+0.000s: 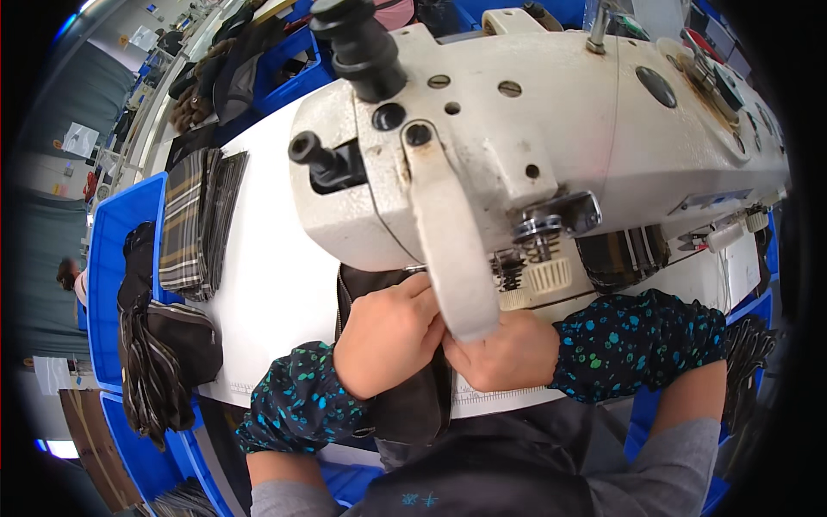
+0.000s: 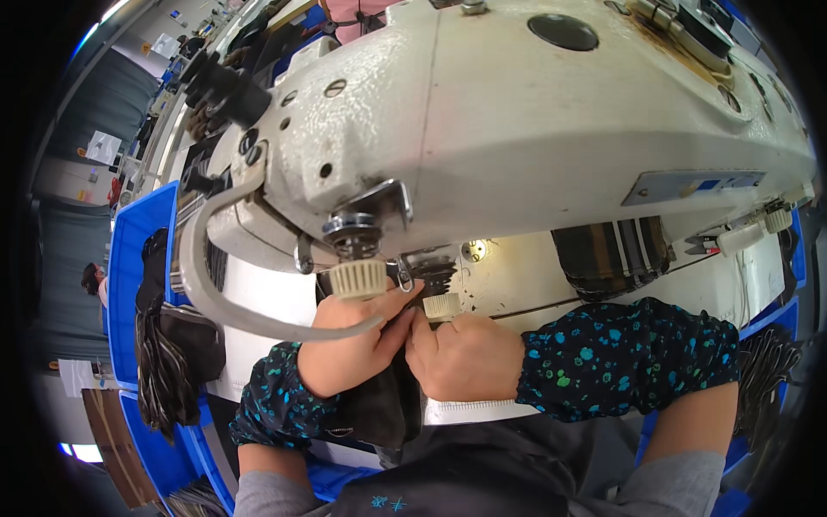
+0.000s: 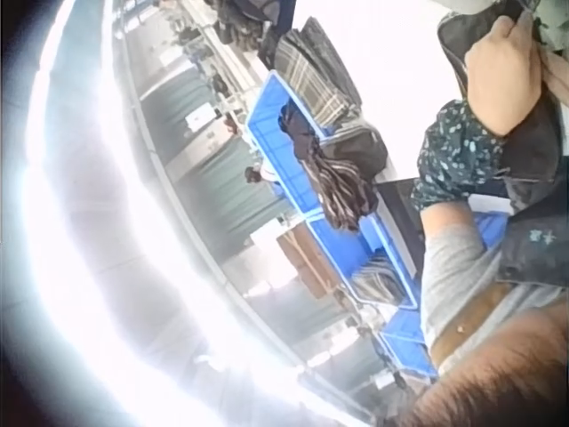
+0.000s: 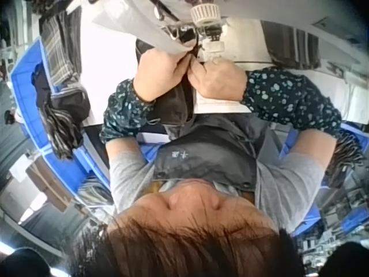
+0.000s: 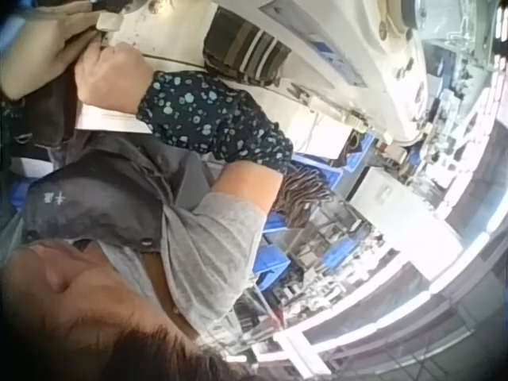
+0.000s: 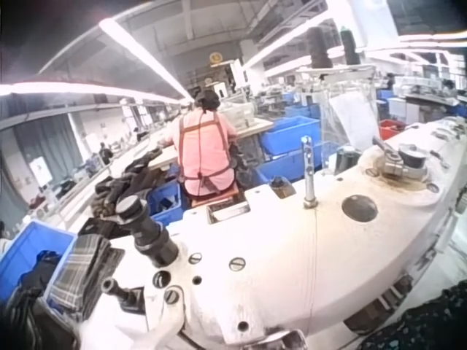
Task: Sewing parts of a leather or fabric clutch bag using an industrial sewing machine.
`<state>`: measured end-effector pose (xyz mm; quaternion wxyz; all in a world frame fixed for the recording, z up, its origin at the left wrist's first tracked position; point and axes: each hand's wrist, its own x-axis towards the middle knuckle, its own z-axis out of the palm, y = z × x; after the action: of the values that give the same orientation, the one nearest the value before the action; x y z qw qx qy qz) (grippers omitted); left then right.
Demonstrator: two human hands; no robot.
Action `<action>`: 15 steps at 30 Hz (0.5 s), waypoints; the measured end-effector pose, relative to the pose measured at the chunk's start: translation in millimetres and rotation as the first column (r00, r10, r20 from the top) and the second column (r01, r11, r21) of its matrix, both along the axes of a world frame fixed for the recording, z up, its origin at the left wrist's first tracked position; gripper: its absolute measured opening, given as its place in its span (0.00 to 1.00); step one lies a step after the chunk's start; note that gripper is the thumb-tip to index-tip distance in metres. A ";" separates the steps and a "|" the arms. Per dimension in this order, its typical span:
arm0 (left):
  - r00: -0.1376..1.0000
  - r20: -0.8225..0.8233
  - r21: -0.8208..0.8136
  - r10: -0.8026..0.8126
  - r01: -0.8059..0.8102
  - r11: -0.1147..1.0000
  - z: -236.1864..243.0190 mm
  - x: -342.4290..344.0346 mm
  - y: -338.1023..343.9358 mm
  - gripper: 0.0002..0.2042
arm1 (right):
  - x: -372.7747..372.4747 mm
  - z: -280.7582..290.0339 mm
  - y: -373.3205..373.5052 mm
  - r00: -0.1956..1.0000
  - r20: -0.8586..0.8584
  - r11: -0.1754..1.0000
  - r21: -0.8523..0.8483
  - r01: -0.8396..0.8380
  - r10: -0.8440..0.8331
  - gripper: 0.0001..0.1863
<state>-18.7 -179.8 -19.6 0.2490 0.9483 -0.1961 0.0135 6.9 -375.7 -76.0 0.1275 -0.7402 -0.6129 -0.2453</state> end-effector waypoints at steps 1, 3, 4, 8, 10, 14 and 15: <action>1.000 -0.002 -0.007 0.007 -0.007 1.000 -1.2 -0.7 1.5 0.06 | -1.0 -2.2 2.0 1.000 0.002 1.000 0.013 0.012 -0.012 0.09; 0.996 -0.087 -0.025 0.004 -0.006 1.000 -2.4 -2.3 1.0 0.16 | -3.5 -3.3 2.2 1.000 -0.013 1.000 0.008 0.013 -0.013 0.07; 0.996 -0.086 -0.027 0.005 -0.007 1.000 -2.5 -3.1 -0.8 0.16 | -4.5 -2.5 1.0 0.999 -0.026 1.000 0.010 0.021 -0.021 0.06; 0.994 -0.112 -0.008 -0.004 0.003 1.000 -2.1 -2.6 -3.8 0.16 | -6.5 5.4 -4.0 0.998 -0.059 0.999 -0.031 0.028 -0.030 0.04; 0.992 -0.129 0.007 -0.004 0.005 1.000 -2.4 -2.3 -3.4 0.16 | -6.5 4.9 -1.4 0.996 -0.075 0.999 0.001 0.052 -0.052 0.03; 0.998 -0.049 0.003 0.028 -0.028 1.000 -7.7 0.8 -3.7 0.14 | 1.8 8.1 -1.4 0.997 -0.070 0.999 -0.041 0.027 -0.030 0.09; 0.999 -0.028 0.006 0.040 -0.039 0.999 -8.0 3.2 -4.0 0.13 | 3.4 5.7 -1.0 0.996 -0.063 0.998 -0.027 0.053 -0.055 0.08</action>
<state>-15.6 -183.8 -27.7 0.2486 0.9529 -0.1739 0.0048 10.3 -376.7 -70.3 0.1309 -0.7656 -0.5913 -0.2170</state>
